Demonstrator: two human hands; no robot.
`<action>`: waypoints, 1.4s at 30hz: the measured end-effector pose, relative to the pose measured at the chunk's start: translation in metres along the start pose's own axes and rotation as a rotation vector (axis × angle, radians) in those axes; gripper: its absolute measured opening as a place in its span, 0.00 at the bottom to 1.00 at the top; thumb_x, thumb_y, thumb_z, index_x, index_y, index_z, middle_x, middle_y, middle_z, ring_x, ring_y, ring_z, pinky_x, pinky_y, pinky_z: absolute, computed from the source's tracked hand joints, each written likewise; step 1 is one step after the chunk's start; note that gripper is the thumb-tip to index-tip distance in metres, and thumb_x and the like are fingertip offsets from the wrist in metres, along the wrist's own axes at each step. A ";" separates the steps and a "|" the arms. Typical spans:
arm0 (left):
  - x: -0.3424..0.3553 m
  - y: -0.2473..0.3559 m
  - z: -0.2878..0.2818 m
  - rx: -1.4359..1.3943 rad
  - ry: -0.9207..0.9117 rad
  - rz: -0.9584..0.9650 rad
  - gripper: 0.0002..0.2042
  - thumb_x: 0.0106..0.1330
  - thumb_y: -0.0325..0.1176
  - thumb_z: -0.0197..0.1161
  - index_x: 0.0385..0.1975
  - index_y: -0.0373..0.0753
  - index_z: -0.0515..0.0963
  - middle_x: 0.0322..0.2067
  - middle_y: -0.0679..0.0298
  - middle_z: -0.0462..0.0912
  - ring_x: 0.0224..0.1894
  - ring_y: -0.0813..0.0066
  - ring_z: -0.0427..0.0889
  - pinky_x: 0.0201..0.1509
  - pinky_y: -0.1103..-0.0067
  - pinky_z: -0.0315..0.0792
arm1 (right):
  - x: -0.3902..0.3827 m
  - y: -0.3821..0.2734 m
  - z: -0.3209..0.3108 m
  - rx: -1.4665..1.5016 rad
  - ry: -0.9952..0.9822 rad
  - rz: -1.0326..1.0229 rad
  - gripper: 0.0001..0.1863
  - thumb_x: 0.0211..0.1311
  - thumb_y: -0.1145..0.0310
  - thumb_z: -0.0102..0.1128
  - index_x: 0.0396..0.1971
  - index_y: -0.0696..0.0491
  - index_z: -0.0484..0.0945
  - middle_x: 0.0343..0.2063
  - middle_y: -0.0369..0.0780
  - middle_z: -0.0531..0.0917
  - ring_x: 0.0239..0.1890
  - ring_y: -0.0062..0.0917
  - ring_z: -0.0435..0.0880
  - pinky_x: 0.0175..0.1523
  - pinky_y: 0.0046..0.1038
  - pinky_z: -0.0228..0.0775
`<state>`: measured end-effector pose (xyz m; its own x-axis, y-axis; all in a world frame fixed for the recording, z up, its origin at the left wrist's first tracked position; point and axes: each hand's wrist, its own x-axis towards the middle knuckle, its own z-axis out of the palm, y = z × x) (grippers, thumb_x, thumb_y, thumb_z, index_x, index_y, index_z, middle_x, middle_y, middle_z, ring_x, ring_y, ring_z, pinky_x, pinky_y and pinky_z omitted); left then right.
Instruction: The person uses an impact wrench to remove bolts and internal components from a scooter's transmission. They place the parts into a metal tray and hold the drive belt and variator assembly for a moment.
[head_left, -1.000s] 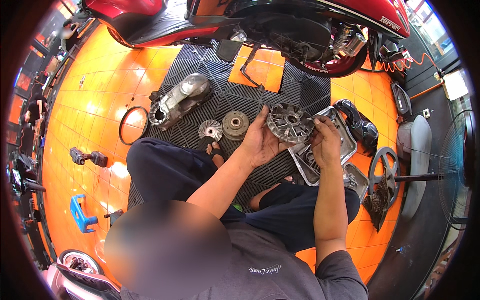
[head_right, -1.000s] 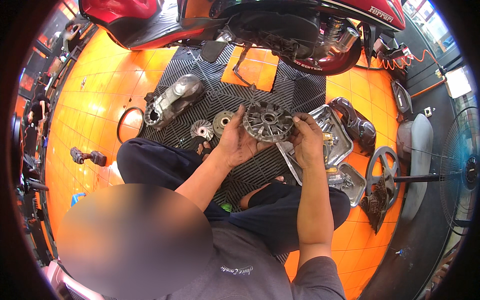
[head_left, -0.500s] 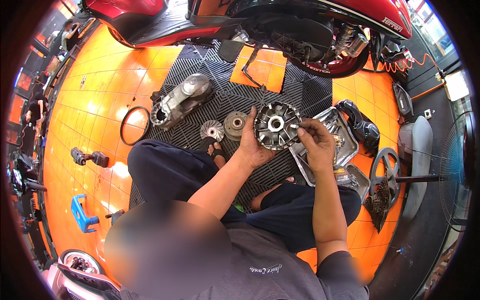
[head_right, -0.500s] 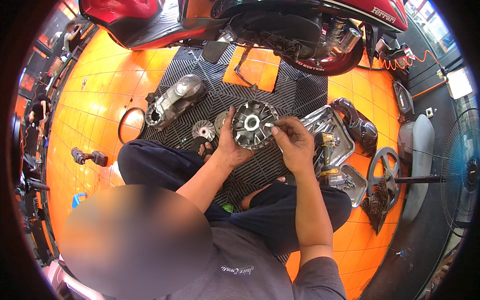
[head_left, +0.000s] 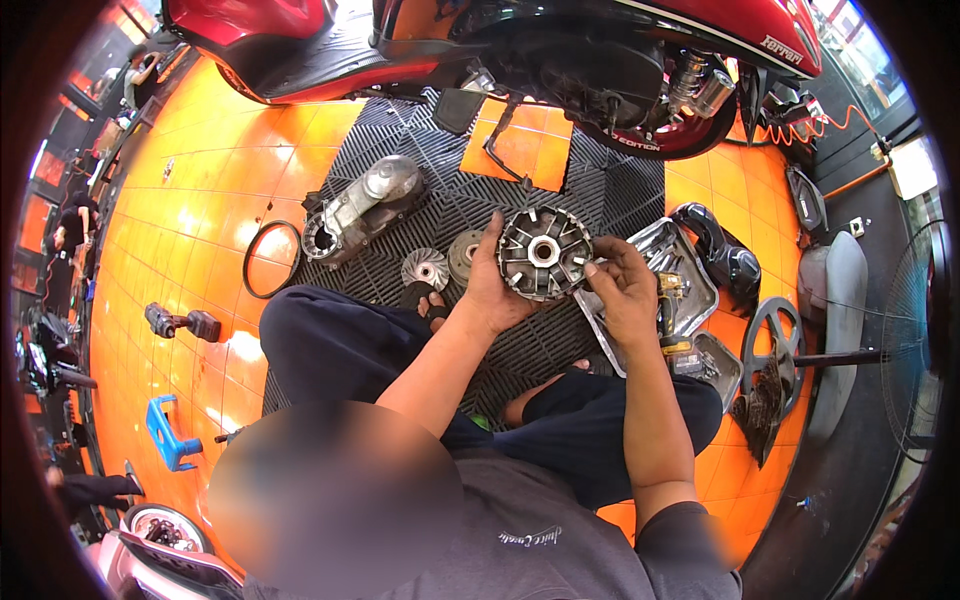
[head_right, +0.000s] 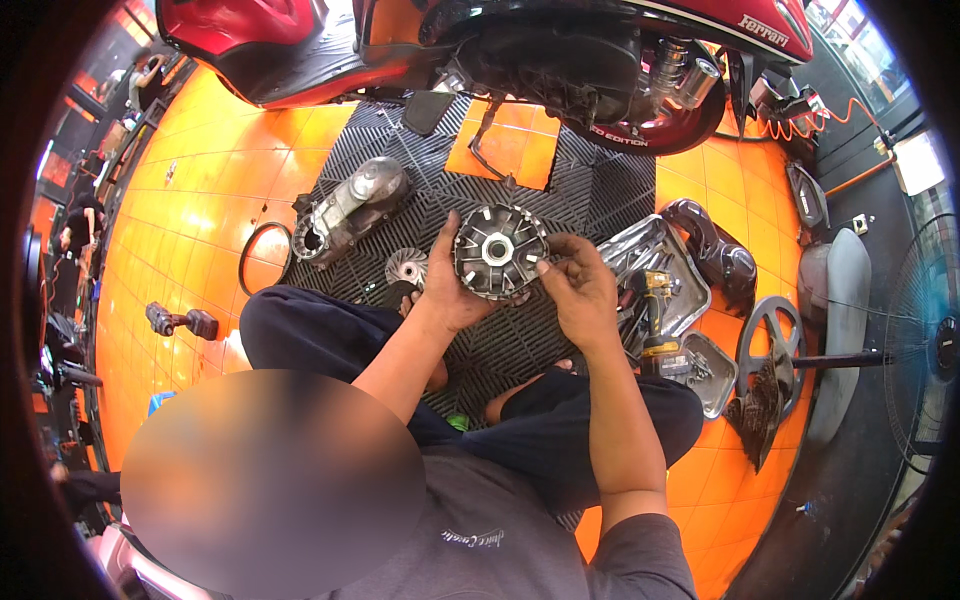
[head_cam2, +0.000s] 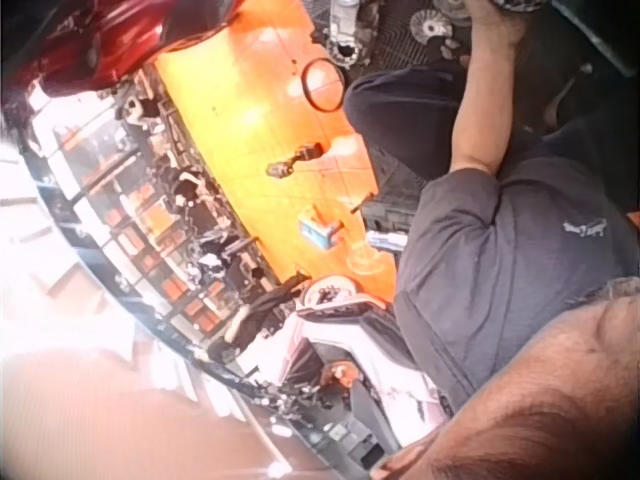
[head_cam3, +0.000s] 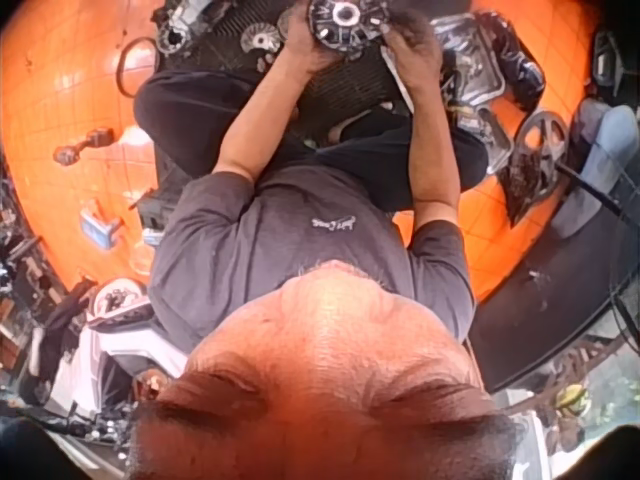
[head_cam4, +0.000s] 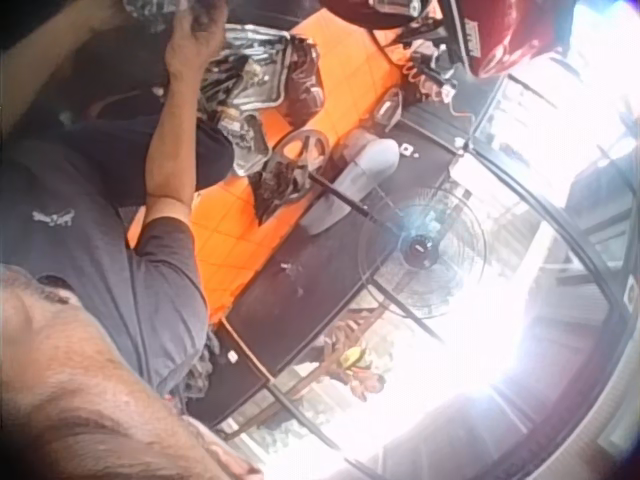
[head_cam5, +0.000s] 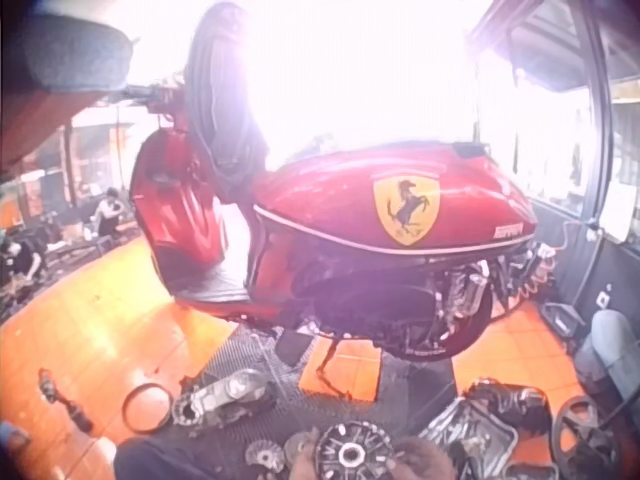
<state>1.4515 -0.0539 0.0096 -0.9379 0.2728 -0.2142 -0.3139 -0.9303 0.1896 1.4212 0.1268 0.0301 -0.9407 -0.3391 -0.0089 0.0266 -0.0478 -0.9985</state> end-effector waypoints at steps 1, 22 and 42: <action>-0.001 0.004 0.001 0.035 -0.013 0.028 0.33 0.68 0.64 0.37 0.58 0.41 0.70 0.53 0.54 0.76 0.54 0.57 0.77 0.60 0.58 0.69 | 0.000 -0.002 0.002 0.001 -0.016 -0.005 0.21 0.59 0.78 0.60 0.53 0.63 0.69 0.43 0.41 0.78 0.42 0.19 0.77 0.48 0.21 0.70; -0.133 0.187 0.059 0.444 0.093 0.636 0.27 0.72 0.51 0.41 0.58 0.33 0.67 0.56 0.47 0.73 0.58 0.50 0.73 0.64 0.54 0.65 | -0.024 0.044 -0.015 -0.885 -0.134 0.176 0.25 0.55 0.58 0.64 0.48 0.59 0.78 0.41 0.50 0.83 0.39 0.39 0.83 0.47 0.35 0.73; -0.089 0.118 -0.373 -0.107 0.838 0.528 0.19 0.72 0.41 0.43 0.54 0.37 0.71 0.52 0.52 0.77 0.54 0.54 0.76 0.61 0.57 0.67 | -0.006 0.156 -0.050 -1.066 -0.427 0.504 0.28 0.56 0.54 0.61 0.55 0.52 0.73 0.52 0.49 0.78 0.57 0.42 0.75 0.60 0.38 0.67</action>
<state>1.5529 -0.2795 -0.3066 -0.5334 -0.4052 -0.7425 0.1672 -0.9110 0.3771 1.4142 0.1686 -0.1284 -0.7158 -0.3853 -0.5824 -0.1227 0.8904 -0.4383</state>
